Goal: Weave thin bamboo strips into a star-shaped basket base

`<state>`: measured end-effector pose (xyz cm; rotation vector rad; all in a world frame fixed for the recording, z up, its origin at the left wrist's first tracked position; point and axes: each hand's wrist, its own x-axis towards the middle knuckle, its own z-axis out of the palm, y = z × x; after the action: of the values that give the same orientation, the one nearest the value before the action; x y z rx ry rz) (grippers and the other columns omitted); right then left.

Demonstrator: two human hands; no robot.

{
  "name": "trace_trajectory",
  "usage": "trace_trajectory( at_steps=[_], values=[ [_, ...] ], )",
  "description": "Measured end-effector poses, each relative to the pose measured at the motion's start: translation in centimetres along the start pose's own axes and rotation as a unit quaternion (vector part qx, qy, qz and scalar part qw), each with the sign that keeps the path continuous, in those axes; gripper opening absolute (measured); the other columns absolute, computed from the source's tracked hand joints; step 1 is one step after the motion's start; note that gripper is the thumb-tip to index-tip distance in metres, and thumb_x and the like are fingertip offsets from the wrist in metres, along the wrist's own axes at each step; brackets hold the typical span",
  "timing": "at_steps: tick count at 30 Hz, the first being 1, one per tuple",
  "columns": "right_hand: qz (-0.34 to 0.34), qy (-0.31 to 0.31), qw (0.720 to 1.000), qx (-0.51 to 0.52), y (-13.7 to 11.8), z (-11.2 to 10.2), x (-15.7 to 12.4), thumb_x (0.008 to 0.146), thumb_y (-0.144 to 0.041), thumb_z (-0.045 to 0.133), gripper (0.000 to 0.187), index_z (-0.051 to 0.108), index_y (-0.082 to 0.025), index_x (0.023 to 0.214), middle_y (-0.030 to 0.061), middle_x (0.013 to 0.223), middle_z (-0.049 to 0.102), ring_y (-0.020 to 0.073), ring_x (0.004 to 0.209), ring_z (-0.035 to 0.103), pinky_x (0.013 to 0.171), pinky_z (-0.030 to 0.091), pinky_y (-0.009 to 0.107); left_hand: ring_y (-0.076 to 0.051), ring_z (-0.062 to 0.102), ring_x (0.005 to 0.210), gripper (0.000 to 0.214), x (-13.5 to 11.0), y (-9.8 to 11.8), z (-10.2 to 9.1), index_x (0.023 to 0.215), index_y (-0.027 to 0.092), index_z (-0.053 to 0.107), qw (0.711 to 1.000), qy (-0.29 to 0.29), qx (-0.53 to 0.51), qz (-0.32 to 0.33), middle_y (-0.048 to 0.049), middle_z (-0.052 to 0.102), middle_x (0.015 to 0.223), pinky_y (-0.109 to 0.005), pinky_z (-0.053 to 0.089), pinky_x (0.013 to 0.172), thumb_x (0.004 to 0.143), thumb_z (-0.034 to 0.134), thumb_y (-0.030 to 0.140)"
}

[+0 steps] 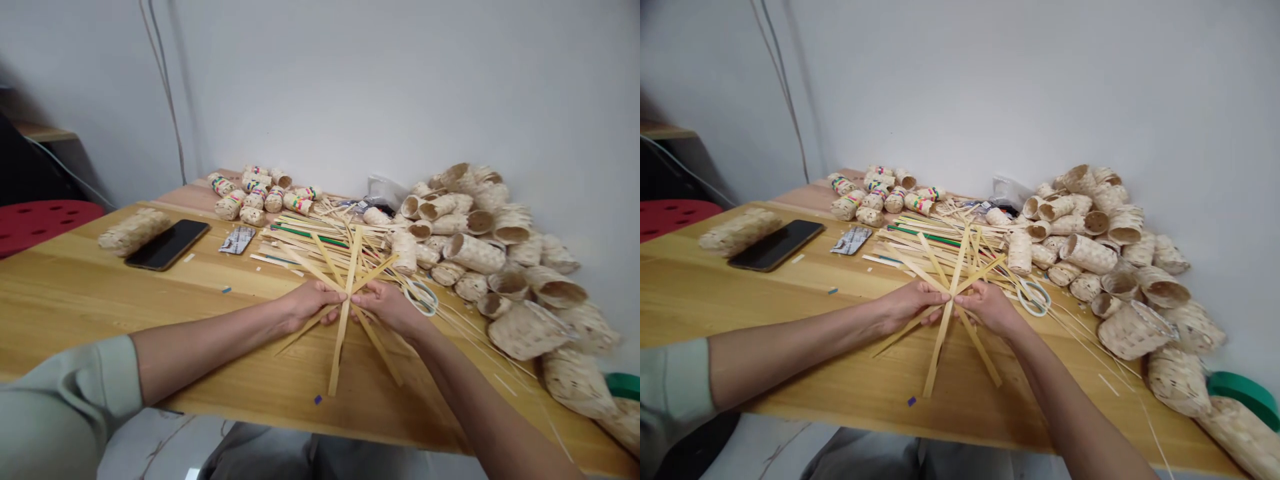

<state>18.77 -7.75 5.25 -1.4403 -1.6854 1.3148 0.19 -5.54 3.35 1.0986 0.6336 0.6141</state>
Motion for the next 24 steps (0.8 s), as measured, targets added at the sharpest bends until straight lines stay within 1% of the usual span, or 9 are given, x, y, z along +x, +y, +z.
trace_trajectory(
  at_steps=[2, 4, 7, 9, 11, 15, 18, 20, 24],
  values=[
    [0.005, 0.002, 1.0, -0.028, 0.1, 0.0, 0.3, 0.075, -0.044, 0.063, 0.028, 0.058, -0.018, 0.083, -0.0015, 0.068, 0.061, 0.0131, 0.056, 0.055, 0.053, 0.043, 0.025, -0.006, 0.038, 0.039, 0.028, 0.1, -0.2, -0.1, 0.068, 0.009, 0.067, 1.0, 0.006, -0.012, 0.001, 0.0002, 0.052, 0.044, -0.02, 0.023, 0.04, 0.069, 0.071, 0.037],
    [0.01, 0.011, 0.998, -0.061, 0.0, -0.1, 0.7, 0.073, -0.043, 0.064, 0.027, 0.057, -0.018, 0.078, -0.0047, 0.06, 0.053, 0.0104, 0.049, 0.049, 0.047, 0.04, 0.024, -0.006, 0.038, 0.039, 0.025, 0.3, -0.4, -0.2, 0.065, 0.01, 0.064, 0.999, 0.012, -0.032, -0.007, 0.0007, 0.051, 0.044, -0.02, 0.024, 0.04, 0.069, 0.07, 0.034],
    [0.007, 0.008, 0.999, -0.05, 0.1, -0.1, 1.1, 0.072, -0.043, 0.067, 0.028, 0.057, -0.018, 0.08, -0.0073, 0.056, 0.045, 0.0085, 0.045, 0.044, 0.043, 0.037, 0.022, -0.006, 0.039, 0.039, 0.019, 0.5, -0.5, -0.2, 0.065, 0.011, 0.062, 0.997, 0.019, -0.067, -0.022, 0.0015, 0.051, 0.045, -0.019, 0.025, 0.041, 0.071, 0.068, 0.028],
    [0.005, 0.006, 1.0, -0.017, 0.4, 0.0, 1.3, 0.071, -0.044, 0.068, 0.032, 0.057, -0.018, 0.085, -0.007, 0.059, 0.047, 0.008, 0.046, 0.044, 0.043, 0.037, 0.021, -0.005, 0.038, 0.038, 0.016, 0.5, -0.5, -0.2, 0.065, 0.011, 0.061, 0.996, 0.023, -0.077, -0.031, 0.0016, 0.051, 0.045, -0.019, 0.025, 0.04, 0.072, 0.067, 0.025],
    [0.018, 0.011, 1.0, 0.012, 0.9, 0.2, 1.4, 0.069, -0.046, 0.07, 0.036, 0.057, -0.017, 0.085, -0.0064, 0.059, 0.049, 0.008, 0.047, 0.045, 0.043, 0.037, 0.021, -0.006, 0.038, 0.037, 0.017, 0.5, -0.6, 0.0, 0.062, 0.011, 0.06, 0.997, 0.034, -0.068, -0.033, 0.0014, 0.051, 0.043, -0.019, 0.025, 0.039, 0.072, 0.066, 0.023],
    [0.039, 0.015, 0.998, 0.049, 2.1, 0.7, 1.5, 0.066, -0.048, 0.072, 0.038, 0.057, -0.017, 0.083, -0.0061, 0.057, 0.051, 0.0082, 0.044, 0.044, 0.041, 0.035, 0.022, -0.006, 0.038, 0.035, 0.023, 0.6, -1.3, 0.3, 0.054, 0.012, 0.056, 0.996, 0.091, -0.017, -0.017, 0.0018, 0.047, 0.038, -0.019, 0.025, 0.036, 0.074, 0.061, 0.022],
    [0.022, 0.031, 0.996, 0.078, 2.3, 1.0, 1.5, 0.066, -0.045, 0.073, 0.036, 0.057, -0.018, 0.083, -0.0065, 0.057, 0.05, 0.008, 0.046, 0.043, 0.042, 0.034, 0.021, -0.006, 0.04, 0.036, 0.019, 0.8, -1.6, 0.3, 0.057, 0.011, 0.059, 0.993, 0.12, -0.013, -0.014, 0.0019, 0.048, 0.04, -0.018, 0.026, 0.036, 0.072, 0.063, 0.022],
    [0.011, 0.032, 0.995, 0.096, 2.2, 1.1, 1.4, 0.065, -0.043, 0.074, 0.034, 0.057, -0.018, 0.081, -0.0055, 0.06, 0.052, 0.0085, 0.049, 0.046, 0.046, 0.037, 0.022, -0.006, 0.044, 0.038, 0.014, 0.9, -1.5, 0.0, 0.064, 0.01, 0.063, 0.993, 0.109, -0.034, -0.019, 0.0009, 0.054, 0.046, -0.017, 0.027, 0.036, 0.068, 0.067, 0.022],
    [0.018, 0.017, 0.995, 0.101, 1.8, 1.2, 1.1, 0.065, -0.043, 0.074, 0.034, 0.059, -0.019, 0.083, -0.0021, 0.066, 0.059, 0.0107, 0.053, 0.05, 0.048, 0.04, 0.023, -0.007, 0.051, 0.045, 0.017, 0.4, -0.9, -0.7, 0.071, 0.008, 0.066, 0.994, 0.046, -0.085, -0.053, -0.002, 0.061, 0.056, -0.017, 0.037, 0.042, 0.065, 0.075, 0.021]
  ],
)
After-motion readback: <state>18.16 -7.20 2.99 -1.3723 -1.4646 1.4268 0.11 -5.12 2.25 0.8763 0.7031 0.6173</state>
